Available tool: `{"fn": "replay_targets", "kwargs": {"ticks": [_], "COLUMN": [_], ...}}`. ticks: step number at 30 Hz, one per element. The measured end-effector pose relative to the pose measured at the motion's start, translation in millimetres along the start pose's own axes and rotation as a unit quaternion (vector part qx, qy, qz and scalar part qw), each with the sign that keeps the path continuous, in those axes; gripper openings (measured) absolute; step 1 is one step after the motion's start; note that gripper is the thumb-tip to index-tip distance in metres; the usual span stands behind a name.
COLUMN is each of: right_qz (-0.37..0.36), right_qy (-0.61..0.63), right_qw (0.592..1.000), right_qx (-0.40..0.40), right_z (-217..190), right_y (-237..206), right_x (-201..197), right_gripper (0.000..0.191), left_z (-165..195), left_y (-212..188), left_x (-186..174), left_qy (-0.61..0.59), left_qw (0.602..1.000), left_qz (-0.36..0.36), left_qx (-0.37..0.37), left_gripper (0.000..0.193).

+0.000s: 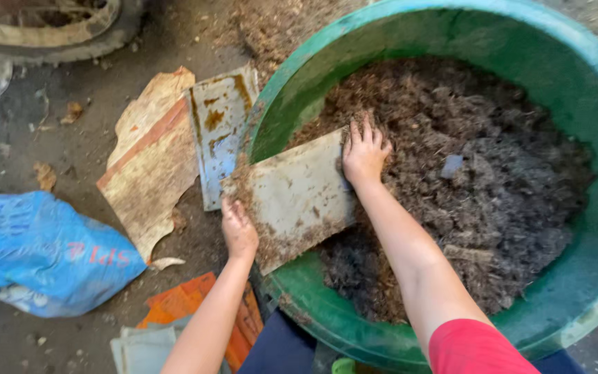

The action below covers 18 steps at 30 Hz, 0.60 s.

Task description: The person sits on a low stool and repeatedly scrapes fibrous material from a green basin onto rectangular plates using their hands. They wipe the plates clean and place them on a stack on the ground.

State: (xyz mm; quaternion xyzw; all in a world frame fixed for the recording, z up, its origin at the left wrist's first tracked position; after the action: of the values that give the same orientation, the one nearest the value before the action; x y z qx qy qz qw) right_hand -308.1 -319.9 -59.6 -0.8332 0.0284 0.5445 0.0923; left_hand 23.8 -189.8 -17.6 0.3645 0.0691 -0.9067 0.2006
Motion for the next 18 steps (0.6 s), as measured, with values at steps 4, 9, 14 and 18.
{"fn": "replay_targets", "kwargs": {"ticks": [4, 9, 14, 18], "right_qz": [0.018, 0.11, 0.011, -0.042], "right_qy": [0.052, 0.129, -0.082, 0.03], "right_qw": [0.994, 0.949, 0.985, 0.995], "right_qx": [-0.091, -0.268, -0.151, 0.088], "right_z": [-73, -136, -6, 33], "right_y": [-60, -205, -137, -74], "right_x": [10, -26, 9, 13], "right_gripper": [0.05, 0.047, 0.054, 0.06], "left_z": [-7, -1, 8, 4], "left_y": [-1, 4, -1, -1], "left_x": [3, 12, 2, 2], "left_qy": [-0.009, -0.293, 0.052, 0.067], "left_qw": [1.0, 0.956, 0.999, 0.998], "left_qz": [0.005, -0.01, -0.009, -0.012], "left_qx": [0.023, 0.006, 0.0, -0.001], "left_gripper": [0.047, 0.056, 0.048, 0.048]}}
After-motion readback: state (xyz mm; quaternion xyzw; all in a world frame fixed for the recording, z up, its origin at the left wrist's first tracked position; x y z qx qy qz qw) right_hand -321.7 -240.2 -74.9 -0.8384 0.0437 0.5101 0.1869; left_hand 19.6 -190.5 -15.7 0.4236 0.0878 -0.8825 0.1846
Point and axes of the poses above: each hand's wrist, its own y-axis towards the middle knuckle, its own x-axis out of the palm, z = x × y, the point moved 9 cm from there along y, towards the middle knuckle, and after that the axes turned 1 degree about -y, right-handed, at the moved point
